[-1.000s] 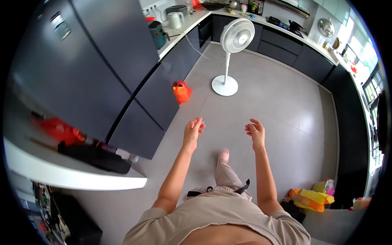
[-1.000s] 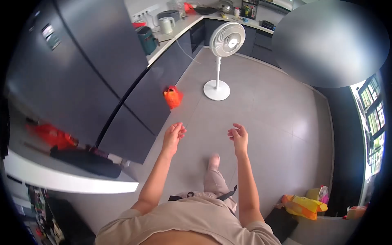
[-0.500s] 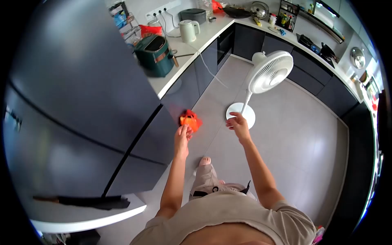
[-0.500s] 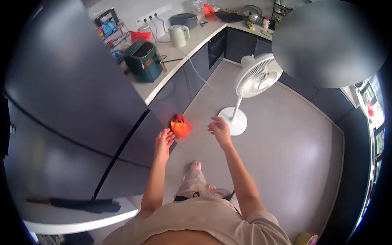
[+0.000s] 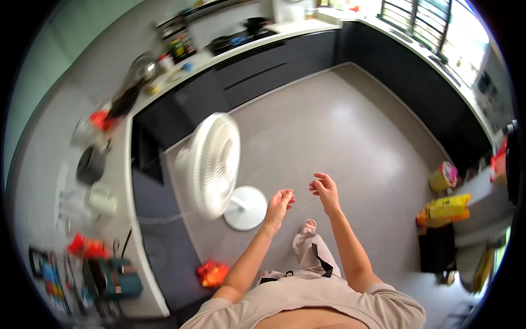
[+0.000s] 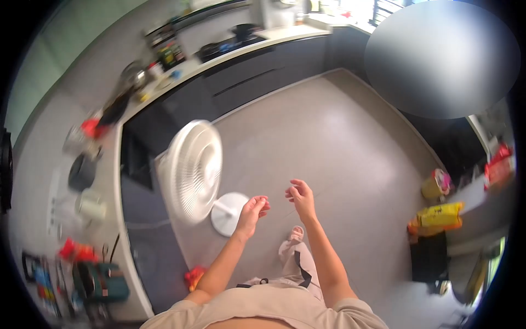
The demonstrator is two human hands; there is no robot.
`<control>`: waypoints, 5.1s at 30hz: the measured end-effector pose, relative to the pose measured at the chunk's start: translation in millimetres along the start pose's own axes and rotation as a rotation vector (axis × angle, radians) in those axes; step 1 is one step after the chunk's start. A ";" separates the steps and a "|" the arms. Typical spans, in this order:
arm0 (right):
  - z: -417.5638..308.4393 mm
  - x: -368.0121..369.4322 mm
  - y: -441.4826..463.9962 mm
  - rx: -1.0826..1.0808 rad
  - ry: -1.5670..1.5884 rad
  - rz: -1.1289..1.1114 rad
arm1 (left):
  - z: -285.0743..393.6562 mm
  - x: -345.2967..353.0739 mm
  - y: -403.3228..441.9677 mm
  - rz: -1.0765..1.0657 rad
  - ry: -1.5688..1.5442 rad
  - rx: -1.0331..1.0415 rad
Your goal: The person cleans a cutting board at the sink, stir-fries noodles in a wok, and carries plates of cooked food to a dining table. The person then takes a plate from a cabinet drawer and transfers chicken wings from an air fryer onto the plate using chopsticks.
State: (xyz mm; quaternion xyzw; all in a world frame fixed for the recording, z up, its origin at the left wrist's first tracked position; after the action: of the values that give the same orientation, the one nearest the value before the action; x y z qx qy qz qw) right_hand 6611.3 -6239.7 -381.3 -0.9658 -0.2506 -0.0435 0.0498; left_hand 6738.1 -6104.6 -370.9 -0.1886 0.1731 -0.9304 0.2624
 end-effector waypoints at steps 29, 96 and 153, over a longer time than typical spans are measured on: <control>-43.3 -89.5 751.9 0.170 -0.048 -0.145 | 248.2 129.8 676.7 0.208 -0.329 -0.074; 471.9 209.8 1289.8 0.782 0.435 0.057 | 106.9 -277.0 1497.2 0.967 0.902 -0.359; 207.7 464.4 1002.1 0.851 -0.392 -1.628 | 297.5 -204.7 774.1 1.610 -1.442 0.408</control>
State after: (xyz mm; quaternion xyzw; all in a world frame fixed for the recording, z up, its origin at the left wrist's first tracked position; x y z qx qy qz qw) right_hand 7517.3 -6863.6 -611.1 -0.3842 -0.8478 0.1936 0.3099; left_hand 7358.9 -6678.7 -491.5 -0.4728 -0.1053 -0.1696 0.8583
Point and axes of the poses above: each hand's wrist, its own y-axis towards the middle knuckle, its own x-axis out of the palm, z = x × y, the point moved 1 cm from there along y, towards the middle knuckle, and after that the axes turned 5 degrees about -x, right-handed, at the moved point
